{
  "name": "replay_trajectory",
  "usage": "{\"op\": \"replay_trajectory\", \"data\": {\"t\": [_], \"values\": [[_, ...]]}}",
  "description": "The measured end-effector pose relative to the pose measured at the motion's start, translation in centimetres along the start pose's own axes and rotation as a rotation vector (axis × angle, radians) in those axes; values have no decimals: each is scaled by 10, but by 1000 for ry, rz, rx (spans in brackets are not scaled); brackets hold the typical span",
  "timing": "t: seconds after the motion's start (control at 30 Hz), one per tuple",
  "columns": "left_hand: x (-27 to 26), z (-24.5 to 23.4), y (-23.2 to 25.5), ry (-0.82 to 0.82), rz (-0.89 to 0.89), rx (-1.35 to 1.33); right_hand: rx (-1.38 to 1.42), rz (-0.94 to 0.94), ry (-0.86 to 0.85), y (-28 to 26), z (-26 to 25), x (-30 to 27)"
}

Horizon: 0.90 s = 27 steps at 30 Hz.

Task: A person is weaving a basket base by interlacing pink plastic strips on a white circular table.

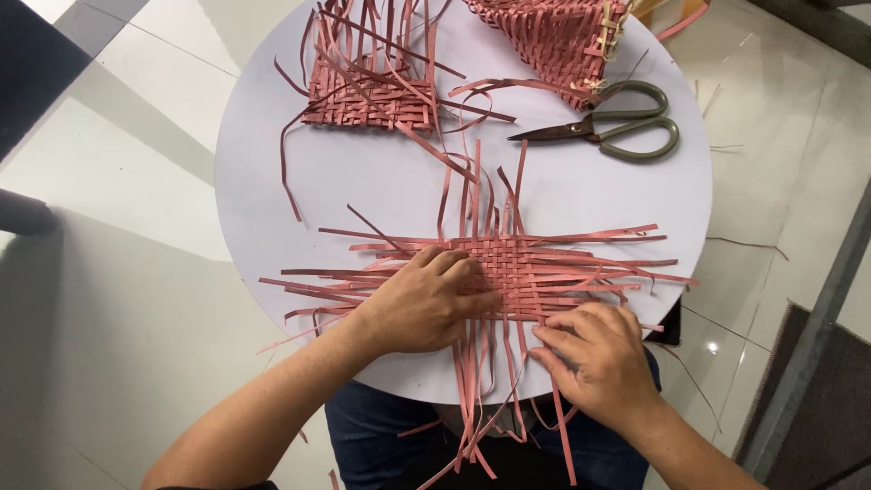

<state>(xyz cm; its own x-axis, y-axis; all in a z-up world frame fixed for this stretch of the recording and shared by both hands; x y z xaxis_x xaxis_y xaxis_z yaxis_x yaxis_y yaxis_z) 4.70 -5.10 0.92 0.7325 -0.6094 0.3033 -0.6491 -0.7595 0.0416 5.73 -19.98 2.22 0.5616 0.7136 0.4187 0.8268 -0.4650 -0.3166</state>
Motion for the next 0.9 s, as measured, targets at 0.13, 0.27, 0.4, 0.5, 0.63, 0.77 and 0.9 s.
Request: {"op": "replay_trajectory", "data": {"t": [0.13,0.27,0.4,0.5,0.63,0.77,0.9], "values": [[1,2,0,-5,-4,4,-2,48,4,2,7,1],[-1,-6,-2,52,-4,-56,-8,88,-14,3,13,9],[4,-7,-2,40,-36,-68,-93,28,12,-4,10,16],[1,13,-4,39,-64,-57,-90,-126,20,-5,15,24],[5,9,2,33,-57,-8,10,-142,-74,2,23,31],[3,20,4,-62,-62,17,77,-91,-144,5,27,35],[4,18,6,-91,-52,23,40,-104,-110,4,27,34]]}}
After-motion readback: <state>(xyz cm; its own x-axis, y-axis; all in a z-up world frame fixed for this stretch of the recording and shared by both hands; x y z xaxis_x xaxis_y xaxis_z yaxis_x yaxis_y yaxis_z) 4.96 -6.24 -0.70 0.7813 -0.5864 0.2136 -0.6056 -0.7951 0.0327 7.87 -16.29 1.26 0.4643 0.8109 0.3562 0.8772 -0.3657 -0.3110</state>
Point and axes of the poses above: each hand's wrist, its own x-axis towards the middle knuckle, its own z-axis out of the palm, y = z × x, the point moved 7 cm from there along x, towards the middle knuckle, and after that the axes turned 6 degrees about x, right-handed, at the moved point
